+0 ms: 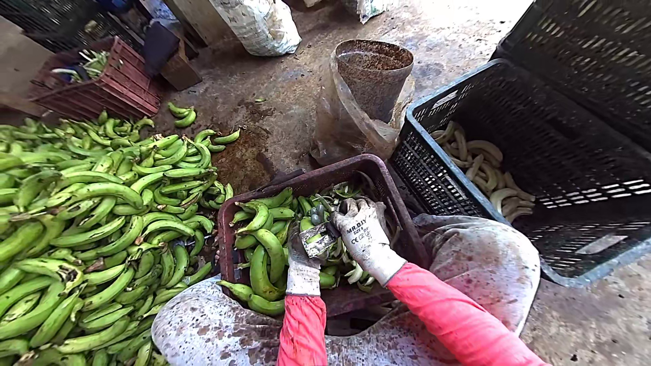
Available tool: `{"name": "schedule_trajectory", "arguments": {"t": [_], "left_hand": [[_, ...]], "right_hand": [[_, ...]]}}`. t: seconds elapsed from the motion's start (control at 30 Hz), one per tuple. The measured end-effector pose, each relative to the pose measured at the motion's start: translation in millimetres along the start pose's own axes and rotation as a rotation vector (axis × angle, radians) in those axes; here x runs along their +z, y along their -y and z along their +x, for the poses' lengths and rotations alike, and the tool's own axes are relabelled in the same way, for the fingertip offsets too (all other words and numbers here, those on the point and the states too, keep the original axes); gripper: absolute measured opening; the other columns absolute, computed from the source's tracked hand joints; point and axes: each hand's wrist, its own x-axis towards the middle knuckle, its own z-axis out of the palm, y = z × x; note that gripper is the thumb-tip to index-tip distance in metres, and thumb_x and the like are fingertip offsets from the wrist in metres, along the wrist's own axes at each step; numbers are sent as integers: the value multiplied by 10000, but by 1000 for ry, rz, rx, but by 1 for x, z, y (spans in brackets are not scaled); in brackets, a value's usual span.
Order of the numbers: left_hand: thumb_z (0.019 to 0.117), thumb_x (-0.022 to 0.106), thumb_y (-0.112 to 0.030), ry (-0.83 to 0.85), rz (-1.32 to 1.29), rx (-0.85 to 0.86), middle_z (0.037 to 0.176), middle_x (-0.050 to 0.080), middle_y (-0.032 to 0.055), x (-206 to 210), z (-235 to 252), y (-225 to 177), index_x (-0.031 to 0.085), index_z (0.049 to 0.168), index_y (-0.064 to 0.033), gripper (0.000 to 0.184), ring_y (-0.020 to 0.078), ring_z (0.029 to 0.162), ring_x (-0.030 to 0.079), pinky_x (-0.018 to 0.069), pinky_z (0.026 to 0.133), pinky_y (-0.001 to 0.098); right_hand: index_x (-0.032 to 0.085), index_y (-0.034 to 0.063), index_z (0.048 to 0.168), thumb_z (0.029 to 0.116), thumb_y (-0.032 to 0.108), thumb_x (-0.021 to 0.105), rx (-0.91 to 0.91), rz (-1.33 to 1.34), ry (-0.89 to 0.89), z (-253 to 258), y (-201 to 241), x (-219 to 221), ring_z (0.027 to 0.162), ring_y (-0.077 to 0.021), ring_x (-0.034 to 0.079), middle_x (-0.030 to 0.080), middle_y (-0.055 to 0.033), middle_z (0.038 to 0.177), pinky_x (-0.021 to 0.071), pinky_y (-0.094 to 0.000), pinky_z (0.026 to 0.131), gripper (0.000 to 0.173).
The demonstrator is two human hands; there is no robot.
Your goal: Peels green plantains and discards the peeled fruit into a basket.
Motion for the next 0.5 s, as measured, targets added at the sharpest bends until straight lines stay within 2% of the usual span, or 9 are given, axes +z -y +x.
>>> {"name": "schedule_trajectory", "arguments": {"t": [0.07,0.13,0.2,0.27,0.3,0.37,0.4,0.43,0.5], "left_hand": [[1109,273,-186,-32,155,76,893,625,48,-3,-6,-1,539,1151,-45,304,108,773,632,562,694,267],[1113,291,-193,-85,220,104,940,612,70,-3,-5,-1,530,1208,-20,310,126,806,622,554,716,284],[1113,247,-231,-70,101,67,883,611,57,-1,2,0,537,1140,-48,344,128,765,629,562,678,291],[1106,155,-360,18,-27,24,769,637,9,6,7,4,548,1003,-121,471,97,666,649,568,579,262],[1107,142,-372,102,-2,61,802,665,7,8,5,8,565,1038,-118,498,89,689,664,573,597,247],[1115,206,-270,298,265,249,929,668,30,1,-2,16,561,1216,-40,435,88,803,654,576,733,265],[1104,251,-293,382,401,295,928,661,12,-4,-4,19,537,1245,-40,407,77,795,652,585,724,263],[1091,292,-367,434,503,302,912,671,-7,-10,-6,20,528,1252,-38,435,63,776,660,593,702,259],[1008,425,-626,498,638,215,1012,679,-3,-19,-9,14,489,1344,-22,694,42,858,663,585,773,251]], "right_hand": [[792,198,1109,930,28,630,-62,-24,-103,-5,-1,4,1156,-447,656,731,-197,1139,508,-634,936,295],[794,186,1068,904,16,654,-93,-53,-139,-8,-1,5,1159,-449,655,739,-179,1102,512,-633,904,274],[790,179,1073,922,26,637,-57,-77,-96,-8,3,2,1181,-443,648,738,-179,1128,502,-626,910,264],[780,172,1110,949,41,604,39,-80,-8,-3,6,-3,1198,-433,636,718,-192,1178,505,-612,948,272],[779,158,1121,952,41,603,94,-62,25,1,7,-6,1184,-447,636,708,-214,1197,498,-629,935,271],[763,136,1140,964,58,607,207,-22,94,11,4,-13,1168,-475,620,675,-246,1227,484,-661,912,248],[760,130,1126,966,76,618,250,-25,106,16,2,-16,1142,-477,625,672,-248,1212,493,-657,891,220],[762,130,1115,969,94,621,287,-39,123,21,-2,-18,1117,-467,636,675,-241,1195,506,-639,878,207],[751,127,1141,984,116,610,377,-44,209,29,-8,-25,1111,-448,635,661,-232,1207,515,-613,870,212]]}}
